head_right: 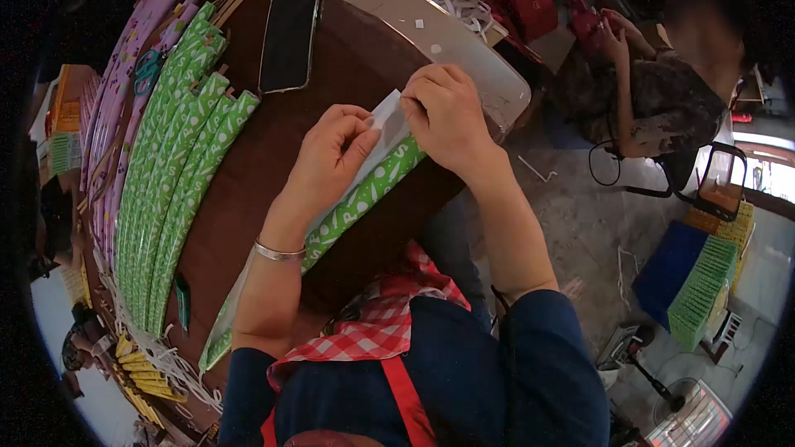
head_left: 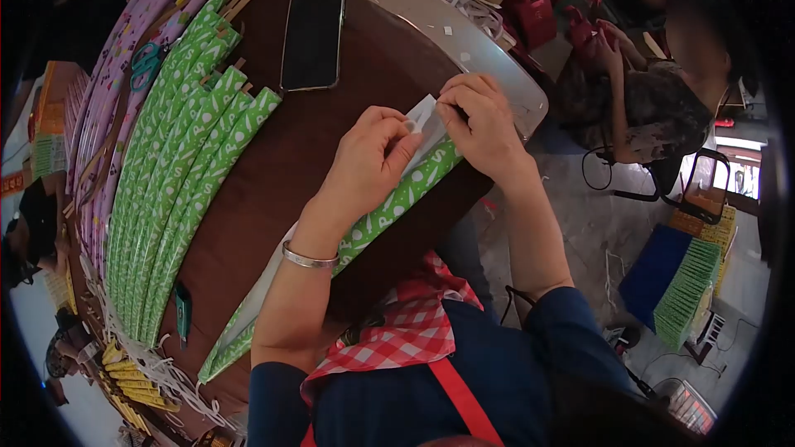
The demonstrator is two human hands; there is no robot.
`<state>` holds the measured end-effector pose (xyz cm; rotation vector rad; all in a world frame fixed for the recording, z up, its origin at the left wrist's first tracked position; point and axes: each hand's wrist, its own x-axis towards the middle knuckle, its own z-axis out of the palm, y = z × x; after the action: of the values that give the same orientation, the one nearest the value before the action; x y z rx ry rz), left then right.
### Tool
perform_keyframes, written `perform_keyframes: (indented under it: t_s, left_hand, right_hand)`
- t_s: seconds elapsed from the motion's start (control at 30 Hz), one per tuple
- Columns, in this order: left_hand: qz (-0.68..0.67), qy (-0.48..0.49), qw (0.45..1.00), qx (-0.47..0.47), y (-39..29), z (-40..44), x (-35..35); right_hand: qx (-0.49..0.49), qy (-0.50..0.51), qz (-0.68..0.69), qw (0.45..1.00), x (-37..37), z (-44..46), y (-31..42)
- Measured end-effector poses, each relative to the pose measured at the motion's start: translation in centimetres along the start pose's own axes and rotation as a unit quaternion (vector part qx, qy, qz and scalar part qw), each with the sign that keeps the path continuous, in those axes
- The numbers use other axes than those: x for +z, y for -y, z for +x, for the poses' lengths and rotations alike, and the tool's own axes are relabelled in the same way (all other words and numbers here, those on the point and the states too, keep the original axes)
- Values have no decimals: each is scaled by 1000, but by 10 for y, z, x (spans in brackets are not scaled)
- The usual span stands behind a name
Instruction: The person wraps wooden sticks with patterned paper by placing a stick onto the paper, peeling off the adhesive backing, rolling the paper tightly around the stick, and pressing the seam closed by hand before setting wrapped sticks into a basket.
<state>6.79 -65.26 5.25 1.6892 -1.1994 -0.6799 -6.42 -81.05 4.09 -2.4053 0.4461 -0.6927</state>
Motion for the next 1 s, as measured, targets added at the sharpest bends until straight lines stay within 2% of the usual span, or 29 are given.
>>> perform_keyframes:
  t_s: [0.37,0.53,0.63,0.9,1.0]
  left_hand:
    - [54,-74,996,6,-2,-3,3]
    - [50,-98,993,-45,-7,-4,2]
    - [68,-111,991,-22,1,-5,7]
    - [93,-119,988,-36,-2,-5,7]
    - [108,-124,986,-33,-3,-4,7]
  right_hand:
    - [-9,27,-56,998,-1,8,-2]
    - [2,50,-75,996,-3,12,1]
    - [-10,51,-81,995,-3,14,0]
    - [35,90,-114,989,-3,16,3]
    - [-18,58,-99,993,-1,18,1]
